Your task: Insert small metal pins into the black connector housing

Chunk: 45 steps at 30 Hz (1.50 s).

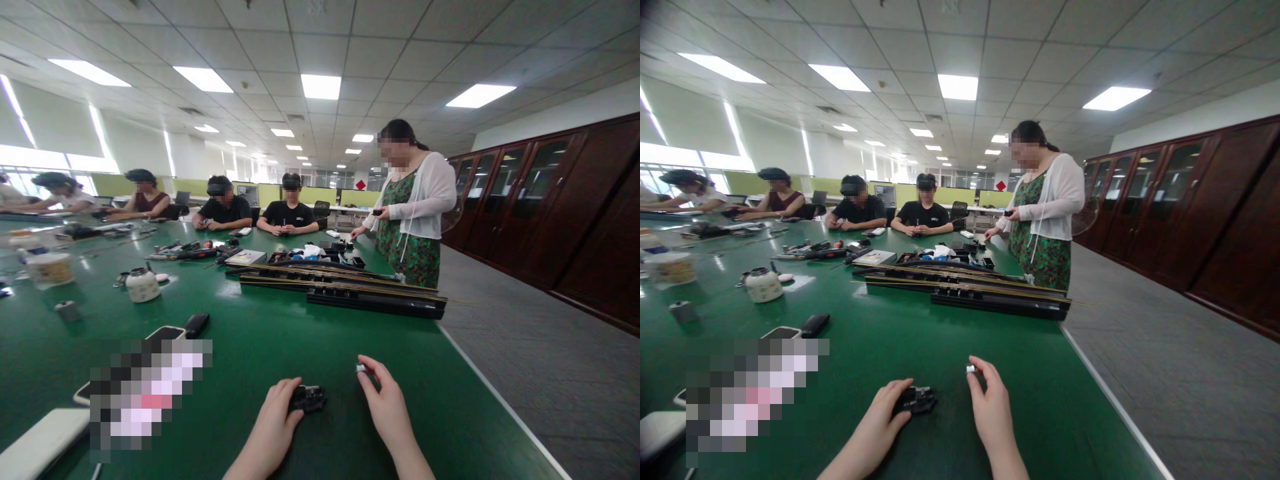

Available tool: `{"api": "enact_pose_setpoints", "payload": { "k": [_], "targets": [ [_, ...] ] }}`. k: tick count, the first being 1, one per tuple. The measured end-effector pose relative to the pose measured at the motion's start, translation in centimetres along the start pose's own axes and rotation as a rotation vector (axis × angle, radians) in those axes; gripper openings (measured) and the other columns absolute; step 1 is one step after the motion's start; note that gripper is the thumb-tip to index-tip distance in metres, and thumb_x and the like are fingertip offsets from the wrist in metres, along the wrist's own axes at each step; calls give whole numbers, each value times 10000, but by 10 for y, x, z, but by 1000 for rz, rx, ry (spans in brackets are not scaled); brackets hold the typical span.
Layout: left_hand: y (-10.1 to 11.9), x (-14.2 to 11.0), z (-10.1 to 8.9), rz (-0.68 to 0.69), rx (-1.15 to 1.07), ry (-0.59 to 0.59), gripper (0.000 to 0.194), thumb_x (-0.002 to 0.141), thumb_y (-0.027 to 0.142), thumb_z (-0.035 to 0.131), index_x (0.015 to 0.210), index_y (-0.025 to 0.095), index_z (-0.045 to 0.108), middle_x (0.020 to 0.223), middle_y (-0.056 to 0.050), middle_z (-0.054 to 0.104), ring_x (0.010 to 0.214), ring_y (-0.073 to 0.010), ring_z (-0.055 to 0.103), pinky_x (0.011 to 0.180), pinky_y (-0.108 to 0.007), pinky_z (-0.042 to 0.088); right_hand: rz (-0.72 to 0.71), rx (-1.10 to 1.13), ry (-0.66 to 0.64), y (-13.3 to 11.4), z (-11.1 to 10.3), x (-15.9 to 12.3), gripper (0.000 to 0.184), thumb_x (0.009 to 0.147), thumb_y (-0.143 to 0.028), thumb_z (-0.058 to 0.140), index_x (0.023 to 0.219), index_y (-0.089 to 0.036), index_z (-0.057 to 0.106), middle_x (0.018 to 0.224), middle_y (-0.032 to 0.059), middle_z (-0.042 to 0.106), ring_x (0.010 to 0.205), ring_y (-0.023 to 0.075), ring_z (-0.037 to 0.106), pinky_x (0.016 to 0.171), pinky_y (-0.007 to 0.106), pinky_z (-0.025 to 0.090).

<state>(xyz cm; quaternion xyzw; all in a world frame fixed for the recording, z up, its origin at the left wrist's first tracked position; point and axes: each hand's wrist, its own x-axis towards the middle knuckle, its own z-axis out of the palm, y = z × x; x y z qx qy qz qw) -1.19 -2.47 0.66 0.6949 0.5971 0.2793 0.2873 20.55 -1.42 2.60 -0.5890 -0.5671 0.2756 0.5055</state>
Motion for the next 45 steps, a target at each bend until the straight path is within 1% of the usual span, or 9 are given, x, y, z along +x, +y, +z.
{"api": "enact_pose_setpoints", "payload": {
  "k": [5, 10, 19, 28, 32, 36, 41, 45],
  "targets": [
    [-2, 0, 1, 1, 6, 6, 502, 687, 178, 448, 1185, 141, 495, 1213, -94, 541, 1143, -215, 459, 1010, -327, 313, -4, -8, -9, 3, 1, 0, 329, 753, -382, 518, 1018, -211, 611, 1077, 58, 633, 1018, 213, 569, 930, 357, 425],
    [-2, 0, 1, 11, 7, -2, 484, 698, 175, 439, 1174, 117, 507, 1204, -112, 537, 1137, -220, 458, 1012, -339, 312, 20, -29, -46, 1, 1, 0, 334, 753, -384, 517, 1026, -214, 607, 1075, 55, 632, 1027, 213, 563, 937, 358, 418],
    [0, 1, 0, 17, -4, 7, 462, 689, 163, 443, 1144, 135, 523, 1192, -104, 541, 1128, -221, 465, 1002, -344, 327, 47, -53, -85, -1, 3, -1, 308, 727, -358, 540, 984, -215, 633, 1034, 57, 650, 1009, 226, 575, 922, 363, 425],
    [-2, 0, 0, 12, -12, 10, 476, 676, 161, 453, 1146, 147, 521, 1177, -93, 559, 1119, -212, 473, 1002, -341, 328, 84, -126, -204, -1, 8, -3, 266, 703, -327, 561, 927, -213, 645, 979, 44, 664, 955, 218, 590, 874, 326, 435],
    [-6, 1, 3, 25, -18, 26, 494, 672, 163, 455, 1163, 148, 510, 1189, -95, 554, 1129, -210, 467, 1010, -343, 321, 86, -134, -242, -1, 12, -4, 255, 692, -319, 566, 909, -212, 648, 938, 35, 672, 912, 210, 599, 840, 312, 440],
    [-6, 1, 3, 25, -9, 20, 476, 669, 170, 457, 1140, 152, 528, 1182, -92, 558, 1127, -214, 469, 1008, -345, 322, 93, -145, -283, -3, 19, -8, 276, 695, -305, 567, 945, -210, 636, 921, 28, 668, 889, 196, 600, 821, 297, 441],
    [-3, 1, 1, 27, -7, 3, 476, 669, 172, 452, 1138, 129, 528, 1173, -106, 562, 1114, -219, 476, 996, -342, 334, 51, -150, -343, -12, 32, -17, 235, 700, -291, 574, 907, -217, 658, 912, 31, 659, 889, 192, 592, 831, 289, 432],
    [-5, 2, 1, 38, -15, 10, 476, 661, 166, 456, 1132, 166, 528, 1174, -85, 566, 1118, -220, 472, 999, -356, 331, 18, -68, -399, -21, 41, -23, 219, 710, -267, 571, 905, -229, 664, 923, 24, 657, 887, 181, 595, 837, 279, 436]
  ]
}}
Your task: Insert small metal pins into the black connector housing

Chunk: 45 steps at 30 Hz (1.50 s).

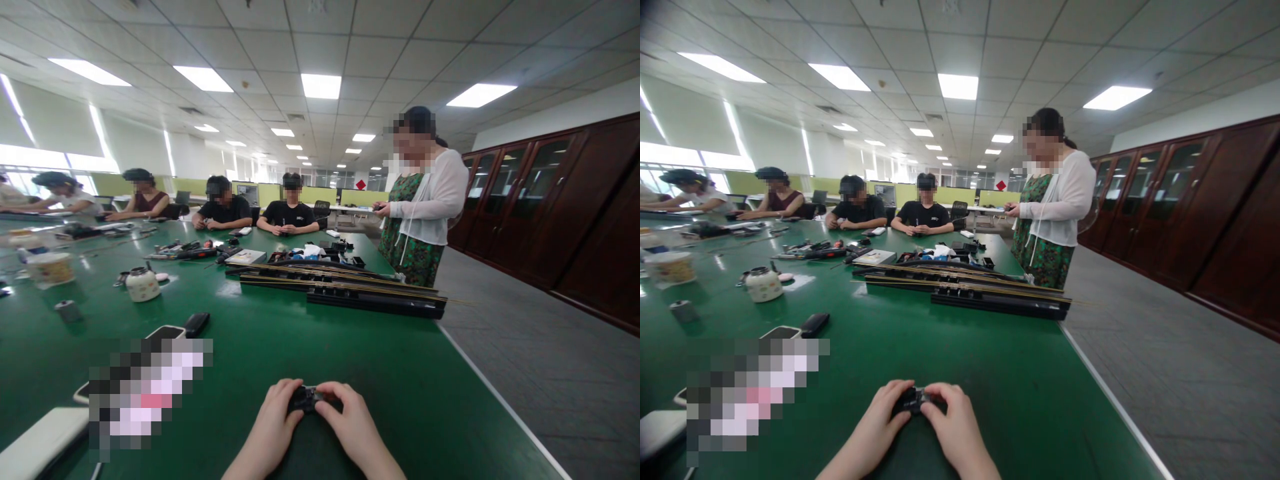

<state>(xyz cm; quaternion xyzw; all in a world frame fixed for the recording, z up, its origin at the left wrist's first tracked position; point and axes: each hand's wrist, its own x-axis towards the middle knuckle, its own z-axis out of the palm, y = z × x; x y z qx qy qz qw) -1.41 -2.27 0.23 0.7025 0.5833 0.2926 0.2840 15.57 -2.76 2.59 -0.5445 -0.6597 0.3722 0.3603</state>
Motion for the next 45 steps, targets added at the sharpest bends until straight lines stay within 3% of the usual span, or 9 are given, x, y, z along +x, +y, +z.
{"api": "enact_pose_setpoints", "payload": {
  "k": [6, 16, 29, 45],
  "targets": [
    [-3, 0, 2, 16, -23, 19, 470, 649, 142, 461, 1109, 195, 544, 1153, -71, 573, 1098, -214, 484, 990, -351, 346, -95, 10, 53, -4, 4, 0, 192, 717, -237, 579, 888, -234, 665, 989, 33, 648, 988, 193, 559, 909, 303, 400],
    [-4, 1, 4, 26, -13, 27, 478, 646, 126, 451, 1112, 172, 547, 1165, -88, 568, 1102, -214, 487, 995, -351, 343, -77, -292, -14, 3, 9, 4, 211, 698, -225, 595, 867, -323, 676, 1066, -11, 633, 1070, 206, 507, 955, 371, 311],
    [-5, -1, 7, 3, 1, 51, 502, 690, 110, 424, 1181, 168, 511, 1208, -91, 533, 1147, -203, 464, 1021, -337, 326, -66, -118, -2, 9, 5, 4, 355, 647, -143, 559, 961, -274, 661, 1072, 15, 638, 1066, 208, 530, 984, 367, 337],
    [-7, 1, 9, 2, -98, 106, 486, 705, 115, 426, 1185, 162, 490, 1206, -98, 544, 1142, -203, 478, 1019, -368, 343, -39, -108, 41, 10, 6, 4, 339, 644, -170, 582, 968, -240, 647, 1020, 36, 646, 1011, 218, 555, 936, 350, 384]
  ]
}}
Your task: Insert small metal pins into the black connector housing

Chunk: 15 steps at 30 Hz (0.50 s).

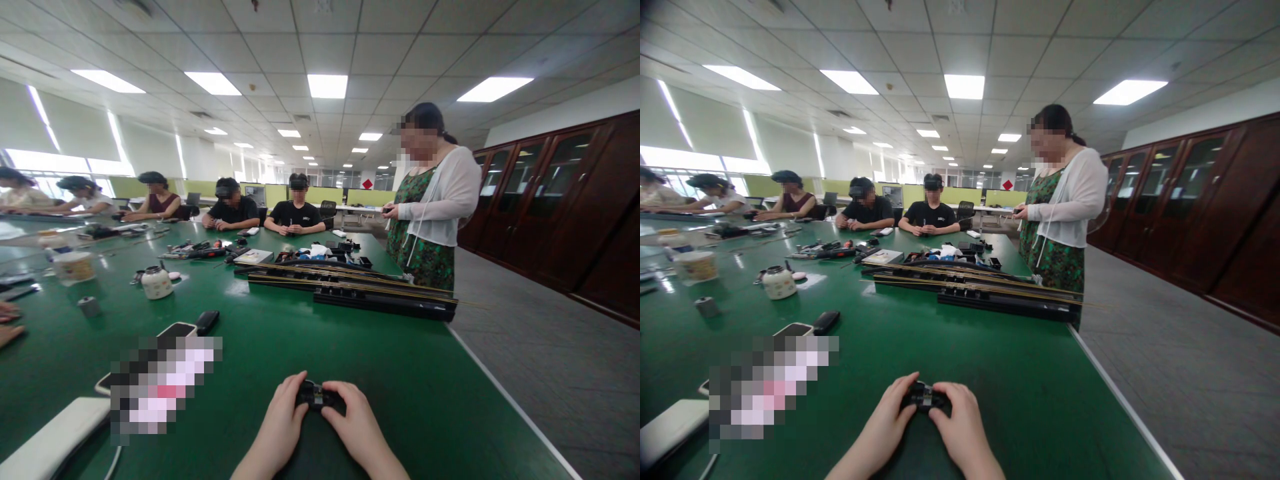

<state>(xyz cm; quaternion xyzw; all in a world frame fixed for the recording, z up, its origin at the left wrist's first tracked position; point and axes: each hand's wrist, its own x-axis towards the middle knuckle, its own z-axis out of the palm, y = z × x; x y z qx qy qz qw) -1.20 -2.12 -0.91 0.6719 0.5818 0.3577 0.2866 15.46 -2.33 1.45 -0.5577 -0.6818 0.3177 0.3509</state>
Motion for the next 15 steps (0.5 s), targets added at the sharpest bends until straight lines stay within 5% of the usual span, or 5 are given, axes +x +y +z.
{"api": "enact_pose_setpoints", "payload": {
  "k": [8, 15],
  "targets": [
    [1, 4, 1, -62, -226, 35, 486, 685, 128, 454, 1161, 215, 493, 1090, -46, 587, 855, -163, 587, 849, -331, 469, -3, 80, 7, 2, 2, 2, 324, 664, -176, 572, 976, -235, 635, 1009, 19, 656, 977, 195, 584, 901, 308, 422],
    [-2, 3, 4, -29, -200, 45, 441, 698, 124, 439, 1127, 200, 507, 1105, -55, 574, 860, -157, 593, 841, -309, 476, -3, 40, 10, -1, 1, 1, 316, 655, -179, 579, 959, -239, 640, 993, 18, 658, 965, 200, 585, 895, 314, 418]
  ]
}}
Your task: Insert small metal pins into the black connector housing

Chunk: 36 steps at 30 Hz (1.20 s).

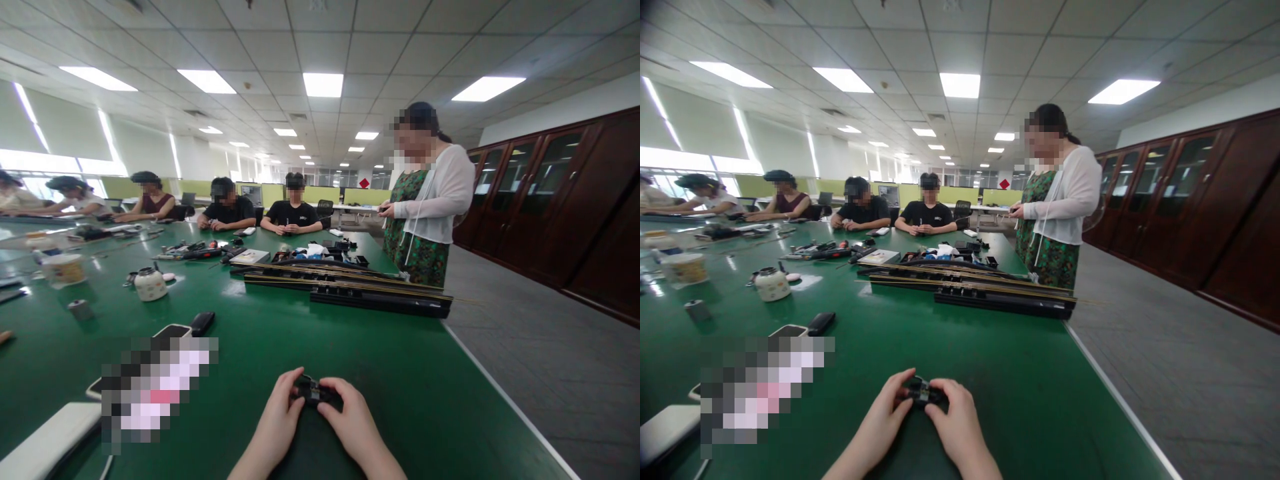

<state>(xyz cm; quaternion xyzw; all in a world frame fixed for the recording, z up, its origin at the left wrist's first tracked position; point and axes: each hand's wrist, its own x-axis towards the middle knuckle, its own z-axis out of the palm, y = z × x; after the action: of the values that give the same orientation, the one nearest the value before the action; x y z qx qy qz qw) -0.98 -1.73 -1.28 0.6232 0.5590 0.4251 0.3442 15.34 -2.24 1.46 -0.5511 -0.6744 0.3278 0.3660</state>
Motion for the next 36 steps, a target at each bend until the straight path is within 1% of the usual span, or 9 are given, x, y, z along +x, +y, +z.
{"api": "enact_pose_setpoints", "payload": {
  "k": [3, 7, 9, 12, 15, 20, 25, 31, 36],
  "targets": [
    [0, -1, 0, 17, 49, -21, 456, 698, 117, 428, 1141, 191, 508, 1174, -74, 541, 930, -174, 589, 872, -317, 466, 12, -28, 9, -1, 0, -1, 325, 650, -171, 574, 960, -241, 641, 1003, 20, 654, 981, 206, 576, 906, 320, 409],
    [1, -1, -1, 32, 135, -53, 486, 692, 104, 425, 1160, 201, 510, 1252, -68, 514, 1129, -198, 504, 965, -326, 410, 15, -43, 22, -2, 0, -2, 337, 643, -155, 568, 959, -244, 644, 1012, 23, 651, 995, 209, 566, 923, 327, 397],
    [2, -1, -2, 44, 180, -58, 491, 686, 94, 427, 1155, 203, 519, 1250, -62, 527, 1168, -194, 477, 1007, -329, 371, 12, -48, 20, -3, 0, -2, 336, 642, -153, 566, 955, -247, 647, 1012, 24, 651, 997, 211, 564, 924, 330, 395],
    [2, -1, -2, 45, 262, -60, 495, 672, 85, 439, 1150, 180, 529, 1226, -83, 553, 1163, -203, 482, 1032, -366, 336, 1, -50, 13, -3, 0, -2, 333, 639, -148, 563, 946, -245, 649, 1015, 24, 647, 1008, 212, 559, 930, 332, 390],
    [0, -1, -2, 46, 312, -56, 503, 664, 90, 453, 1155, 173, 525, 1223, -94, 558, 1157, -210, 485, 1025, -386, 337, -6, -56, 2, -2, 0, -2, 336, 630, -140, 565, 942, -234, 649, 1037, 30, 638, 1038, 213, 541, 952, 339, 372],
    [0, -1, -1, 51, 309, -54, 507, 667, 107, 456, 1167, 164, 514, 1236, -100, 550, 1164, -215, 477, 1015, -382, 344, -1, -97, -25, -3, 0, -2, 337, 630, -166, 588, 951, -247, 654, 1078, 31, 625, 1078, 223, 516, 975, 362, 346],
    [4, -2, -3, 45, 299, -87, 504, 654, 119, 454, 1152, 160, 525, 1206, -97, 553, 1136, -215, 490, 994, -354, 356, 4, -105, -28, -5, 0, -2, 327, 627, -175, 596, 938, -251, 659, 1069, 27, 630, 1068, 221, 522, 962, 351, 355],
    [9, -3, -4, 42, 329, -110, 503, 628, 152, 490, 1130, 163, 528, 1140, -94, 571, 1087, -232, 503, 970, -366, 364, 15, -105, -22, -5, 0, -2, 307, 631, -173, 588, 921, -243, 660, 1068, 34, 628, 1067, 222, 520, 957, 346, 353],
    [14, -5, -6, 34, 352, -126, 462, 640, 153, 471, 1095, 168, 545, 1118, -86, 580, 1068, -224, 509, 964, -357, 366, 4, -101, -14, -5, 0, -2, 270, 628, -164, 585, 876, -242, 659, 1037, 26, 636, 1049, 216, 528, 943, 338, 360]
  ]
}}
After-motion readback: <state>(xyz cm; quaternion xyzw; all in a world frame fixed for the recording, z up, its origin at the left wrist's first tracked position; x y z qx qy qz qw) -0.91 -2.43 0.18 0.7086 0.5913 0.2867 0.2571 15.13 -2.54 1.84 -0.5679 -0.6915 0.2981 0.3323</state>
